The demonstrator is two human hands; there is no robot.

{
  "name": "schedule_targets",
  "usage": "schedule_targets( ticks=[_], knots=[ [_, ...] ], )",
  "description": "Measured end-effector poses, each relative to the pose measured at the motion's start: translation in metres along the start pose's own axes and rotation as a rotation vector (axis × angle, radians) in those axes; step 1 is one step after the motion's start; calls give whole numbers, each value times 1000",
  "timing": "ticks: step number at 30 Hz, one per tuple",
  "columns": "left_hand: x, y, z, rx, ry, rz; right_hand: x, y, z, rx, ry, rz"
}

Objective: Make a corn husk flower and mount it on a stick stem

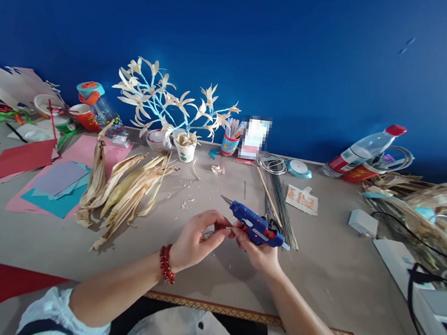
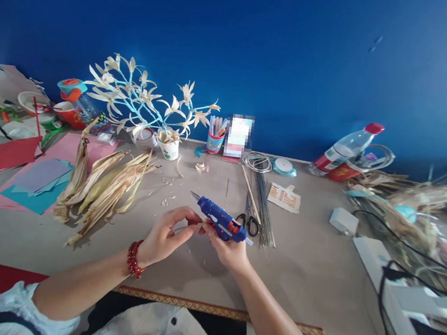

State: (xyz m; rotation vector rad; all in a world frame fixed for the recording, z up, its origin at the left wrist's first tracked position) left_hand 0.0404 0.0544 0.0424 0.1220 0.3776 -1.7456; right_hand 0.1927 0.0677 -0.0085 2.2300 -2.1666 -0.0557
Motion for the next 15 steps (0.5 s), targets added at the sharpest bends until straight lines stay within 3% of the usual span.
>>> schedule_targets(
  ticks=[10,15],
  knots=[
    [4,2,8,-287,128,35,3,4,-7,70,-125,-28],
    [3,2,9,-215,109,47,4,3,-9,74,-129,-16]
  ],
)
Point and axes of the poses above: each hand's wrist, its own x-axis away from the middle knuckle, its own y-axis out of the palm, z = x × y, the point moved 9 cm from there along -x, towards the middle knuckle, and after that the axes turned 3 degrees about z, right-handed, at the moved point
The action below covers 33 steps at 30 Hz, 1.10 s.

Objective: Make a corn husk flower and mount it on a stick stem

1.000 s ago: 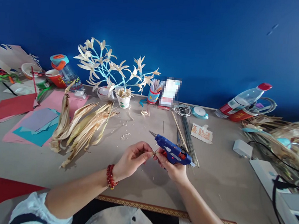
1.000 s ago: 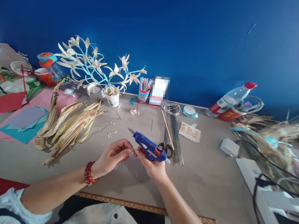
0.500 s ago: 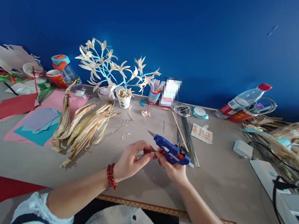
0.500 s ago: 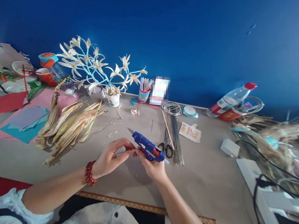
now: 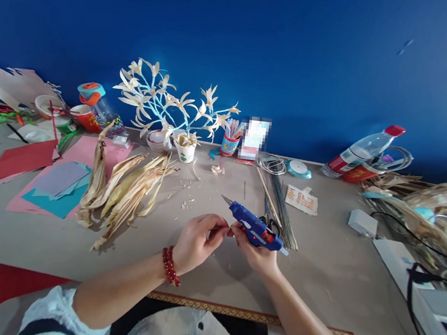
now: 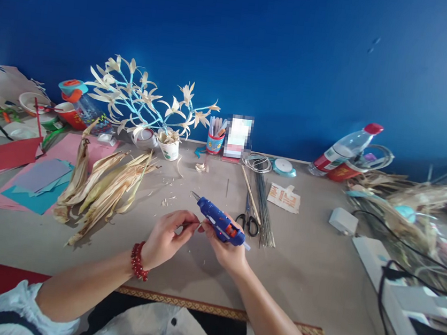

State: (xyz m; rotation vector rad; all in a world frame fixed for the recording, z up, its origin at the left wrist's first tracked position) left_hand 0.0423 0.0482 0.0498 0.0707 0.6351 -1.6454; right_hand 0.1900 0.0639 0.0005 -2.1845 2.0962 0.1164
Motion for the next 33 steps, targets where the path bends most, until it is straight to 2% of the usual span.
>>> schedule_targets(
  ticks=[10,13,17,21,24,29,33],
  knots=[
    [8,17,-32,372,-348,-98,-1,-3,0,-81,11,17],
    [9,17,-29,352,-330,-118,-1,-4,0,-53,9,34],
    [4,10,-17,205,-188,-75,0,-2,-5,9,-28,25],
    [3,8,-12,207,-129,-44,1,1,-10,48,-76,-16],
    [5,9,-14,260,-160,-36,2,0,-11,96,-102,-24],
    [11,18,-27,430,-345,-69,4,-2,-10,128,-129,-20],
    [11,21,-28,491,-356,-99,4,-2,-12,125,-134,-19]
  ],
)
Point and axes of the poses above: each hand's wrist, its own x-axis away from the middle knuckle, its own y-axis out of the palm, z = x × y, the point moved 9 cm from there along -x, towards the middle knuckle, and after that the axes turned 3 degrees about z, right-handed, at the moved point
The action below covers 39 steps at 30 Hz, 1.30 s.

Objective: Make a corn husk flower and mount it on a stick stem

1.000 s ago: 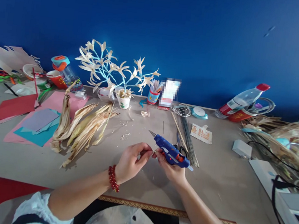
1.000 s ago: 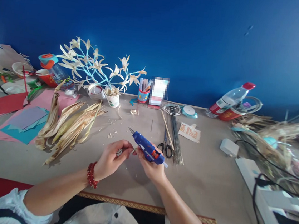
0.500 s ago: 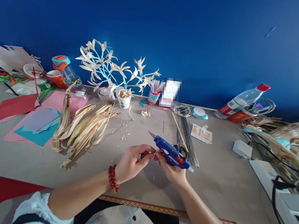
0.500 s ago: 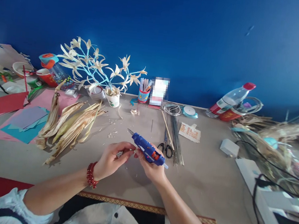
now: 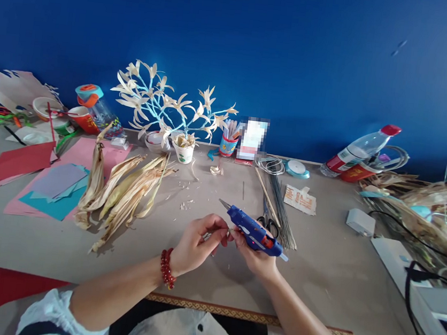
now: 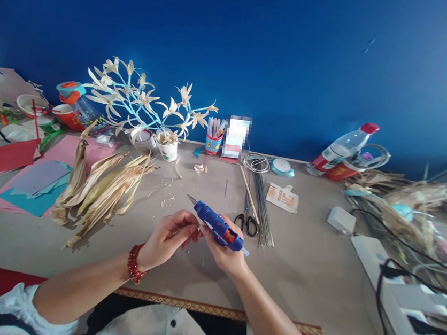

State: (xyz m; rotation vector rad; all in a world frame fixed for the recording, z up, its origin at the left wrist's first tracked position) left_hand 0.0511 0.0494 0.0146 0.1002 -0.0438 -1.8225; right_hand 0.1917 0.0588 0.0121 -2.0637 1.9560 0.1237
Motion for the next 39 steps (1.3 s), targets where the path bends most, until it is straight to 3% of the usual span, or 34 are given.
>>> schedule_targets(
  ticks=[11,17,29,39],
  knots=[
    [-2,5,-10,164,-83,-58,-1,0,0,-50,29,-16],
    [-3,-5,-5,-25,-7,39,-2,2,-4,-78,-7,-17],
    [7,-7,24,-335,246,96,2,3,24,-221,173,49],
    [3,-6,21,-273,194,62,-2,7,10,-227,92,-31]
  ],
)
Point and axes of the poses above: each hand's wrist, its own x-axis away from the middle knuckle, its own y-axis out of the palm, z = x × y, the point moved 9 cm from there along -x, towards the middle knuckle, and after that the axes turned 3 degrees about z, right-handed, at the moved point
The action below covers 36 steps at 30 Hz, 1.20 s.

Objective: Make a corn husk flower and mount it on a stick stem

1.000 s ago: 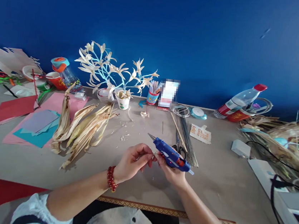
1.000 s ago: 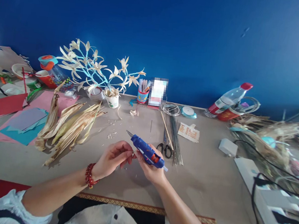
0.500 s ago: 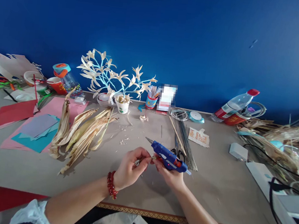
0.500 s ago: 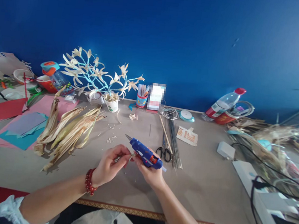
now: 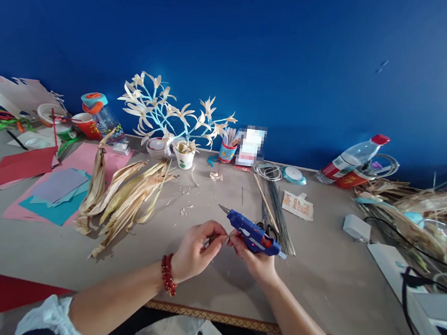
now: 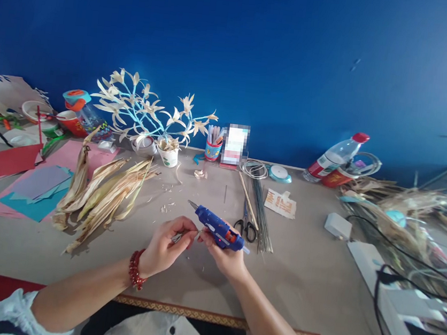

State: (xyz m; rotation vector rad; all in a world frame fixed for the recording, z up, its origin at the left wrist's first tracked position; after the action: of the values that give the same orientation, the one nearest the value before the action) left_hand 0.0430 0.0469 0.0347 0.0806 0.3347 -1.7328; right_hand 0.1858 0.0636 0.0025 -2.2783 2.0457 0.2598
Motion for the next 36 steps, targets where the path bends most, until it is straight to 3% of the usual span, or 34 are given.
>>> schedule_targets(
  ticks=[12,21,27,36],
  knots=[
    [1,24,-31,525,-320,-157,2,-1,1,39,10,-30],
    [-1,15,-30,350,-370,-143,-1,-2,-9,96,-39,-22],
    [-3,14,-38,378,-417,-152,-2,-1,-6,153,-54,-53],
    [-1,7,-30,240,-245,-94,-3,2,1,38,57,-43]
  ],
)
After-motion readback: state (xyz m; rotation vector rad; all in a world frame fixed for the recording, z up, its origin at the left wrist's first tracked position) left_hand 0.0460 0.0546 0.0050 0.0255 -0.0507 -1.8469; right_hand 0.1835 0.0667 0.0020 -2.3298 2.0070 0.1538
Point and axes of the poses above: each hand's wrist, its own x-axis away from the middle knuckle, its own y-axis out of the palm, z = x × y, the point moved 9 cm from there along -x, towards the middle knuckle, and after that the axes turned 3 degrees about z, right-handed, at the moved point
